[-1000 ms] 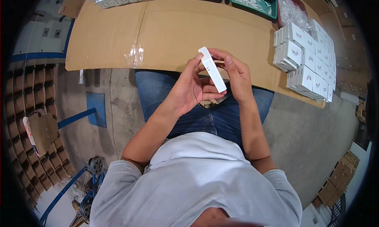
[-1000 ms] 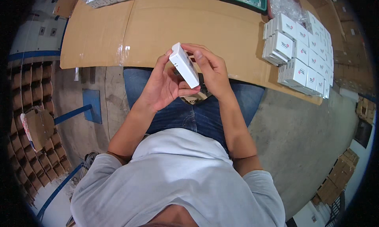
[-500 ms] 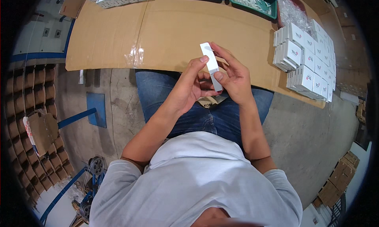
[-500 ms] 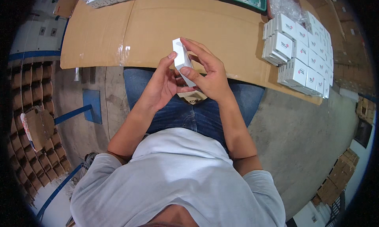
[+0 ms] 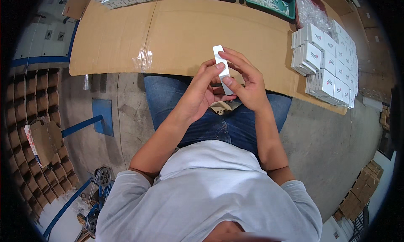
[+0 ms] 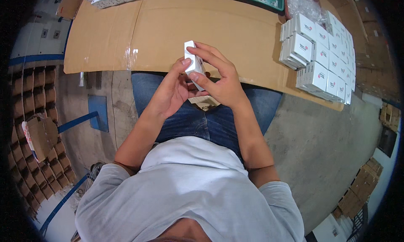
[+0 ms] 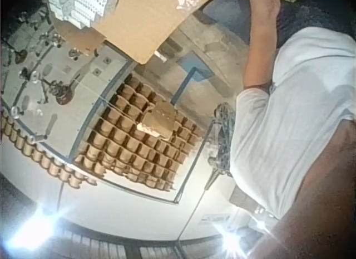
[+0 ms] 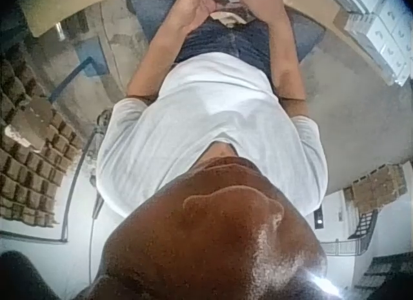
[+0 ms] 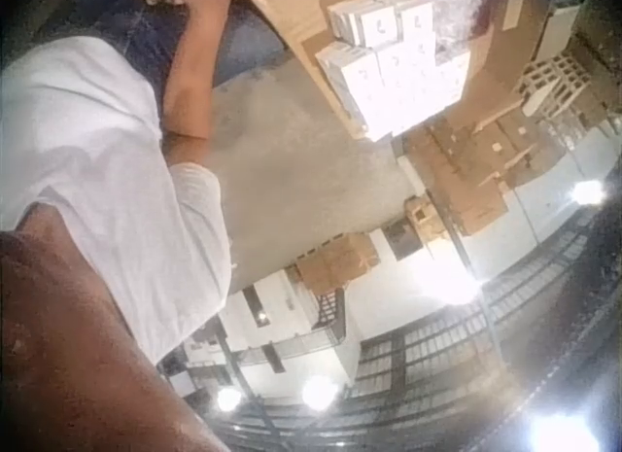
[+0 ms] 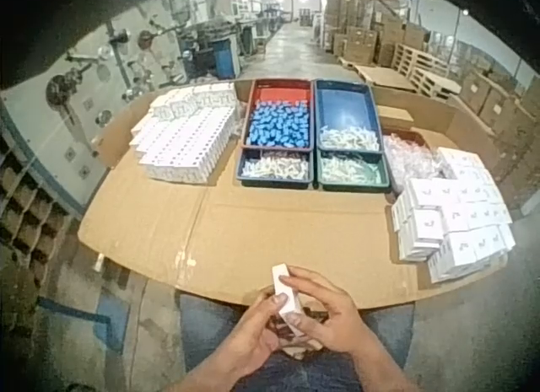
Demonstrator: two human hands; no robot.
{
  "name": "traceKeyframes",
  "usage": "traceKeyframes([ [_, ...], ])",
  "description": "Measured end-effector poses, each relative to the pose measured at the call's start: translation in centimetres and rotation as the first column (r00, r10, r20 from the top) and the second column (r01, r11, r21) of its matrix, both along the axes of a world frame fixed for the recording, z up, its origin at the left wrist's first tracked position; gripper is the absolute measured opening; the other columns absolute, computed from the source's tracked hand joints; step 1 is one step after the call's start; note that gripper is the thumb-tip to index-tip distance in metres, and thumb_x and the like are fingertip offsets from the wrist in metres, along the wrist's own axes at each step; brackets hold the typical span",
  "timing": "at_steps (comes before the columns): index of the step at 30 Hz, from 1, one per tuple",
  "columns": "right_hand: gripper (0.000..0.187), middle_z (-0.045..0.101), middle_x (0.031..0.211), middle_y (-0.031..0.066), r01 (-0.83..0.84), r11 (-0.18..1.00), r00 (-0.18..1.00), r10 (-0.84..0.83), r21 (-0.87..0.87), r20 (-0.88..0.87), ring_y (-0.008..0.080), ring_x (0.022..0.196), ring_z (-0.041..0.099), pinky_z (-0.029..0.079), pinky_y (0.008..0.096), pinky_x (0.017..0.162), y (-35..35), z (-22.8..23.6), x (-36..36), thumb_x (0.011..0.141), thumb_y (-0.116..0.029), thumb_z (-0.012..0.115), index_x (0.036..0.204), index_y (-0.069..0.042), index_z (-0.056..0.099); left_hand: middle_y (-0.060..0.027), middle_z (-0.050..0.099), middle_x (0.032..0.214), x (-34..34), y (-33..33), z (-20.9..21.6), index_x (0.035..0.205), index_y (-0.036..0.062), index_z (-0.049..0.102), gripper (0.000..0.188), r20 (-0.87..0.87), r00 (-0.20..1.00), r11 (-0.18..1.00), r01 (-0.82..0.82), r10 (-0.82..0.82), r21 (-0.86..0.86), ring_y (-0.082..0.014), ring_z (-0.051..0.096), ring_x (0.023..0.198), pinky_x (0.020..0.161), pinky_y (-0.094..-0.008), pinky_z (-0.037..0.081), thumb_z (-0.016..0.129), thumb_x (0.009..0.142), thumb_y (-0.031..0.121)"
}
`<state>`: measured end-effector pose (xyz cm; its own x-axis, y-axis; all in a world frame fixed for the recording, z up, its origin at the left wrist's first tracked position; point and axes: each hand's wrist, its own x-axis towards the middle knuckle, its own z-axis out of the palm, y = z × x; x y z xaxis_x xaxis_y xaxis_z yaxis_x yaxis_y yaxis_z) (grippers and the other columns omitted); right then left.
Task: The recorder is picking various small components from plastic bins and packaging them into white cardboard boxes at a factory workstation.
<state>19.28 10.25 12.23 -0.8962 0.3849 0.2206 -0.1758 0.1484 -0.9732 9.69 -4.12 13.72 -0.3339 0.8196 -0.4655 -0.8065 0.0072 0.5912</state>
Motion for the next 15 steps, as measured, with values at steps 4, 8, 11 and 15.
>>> traceKeyframes([
  [4,0.051,0.057,0.144,0.0173,0.01,0.999,1.0,-0.011,0.031,0.018,0.0294,0.132,0.057,0.044,0.0396,0.11,-0.2,-0.2,-0.1,0.085,-0.02,0.08,0.133,-0.009,0.066,-0.0093,0.057,0.113,0.1,0.0,0.5,0.147,0.01,0.034,0.065,0.019,0.999,1.0,-0.026,0.027,-0.01,-0.021,0.064,0.1,0.086,-0.0426,0.058,0.063,0.098,0.041],
  [8,0.052,0.058,0.144,0.0182,0.004,0.999,1.0,-0.005,0.051,0.025,0.03,0.132,0.058,0.045,0.039,0.108,-0.1,-1.0,-0.2,0.086,-0.023,0.08,0.134,-0.008,0.066,-0.0065,0.064,0.116,0.0,-0.2,-0.6,0.14,0.0165,0.048,0.048,-0.006,0.999,0.999,-0.033,0.032,-0.029,-0.018,0.066,0.107,0.092,-0.0452,0.058,0.056,0.101,0.043],
  [11,0.05,0.059,0.143,0.0194,0.006,0.996,1.0,-0.006,0.092,0.001,0.0311,0.132,0.057,0.045,0.0391,0.108,-0.3,-0.9,-0.3,0.088,-0.022,0.078,0.134,-0.008,0.065,-0.0072,0.065,0.116,0.1,-0.1,-0.5,0.138,0.0157,0.048,0.047,0.007,0.998,0.998,-0.059,0.059,-0.018,-0.0173,0.066,0.105,0.091,-0.0434,0.058,0.057,0.101,0.042],
  [15,0.047,0.06,0.141,0.0203,0.044,0.978,0.999,-0.038,0.206,-0.034,0.0323,0.13,0.059,0.046,0.0394,0.106,-0.3,-0.9,-0.4,0.09,-0.023,0.075,0.134,-0.006,0.065,-0.0081,0.067,0.112,0.1,0.0,-0.3,0.132,0.0119,0.053,0.044,-0.001,0.997,0.996,-0.076,0.076,-0.04,-0.0185,0.067,0.102,0.091,-0.0428,0.057,0.058,0.1,0.042],
])
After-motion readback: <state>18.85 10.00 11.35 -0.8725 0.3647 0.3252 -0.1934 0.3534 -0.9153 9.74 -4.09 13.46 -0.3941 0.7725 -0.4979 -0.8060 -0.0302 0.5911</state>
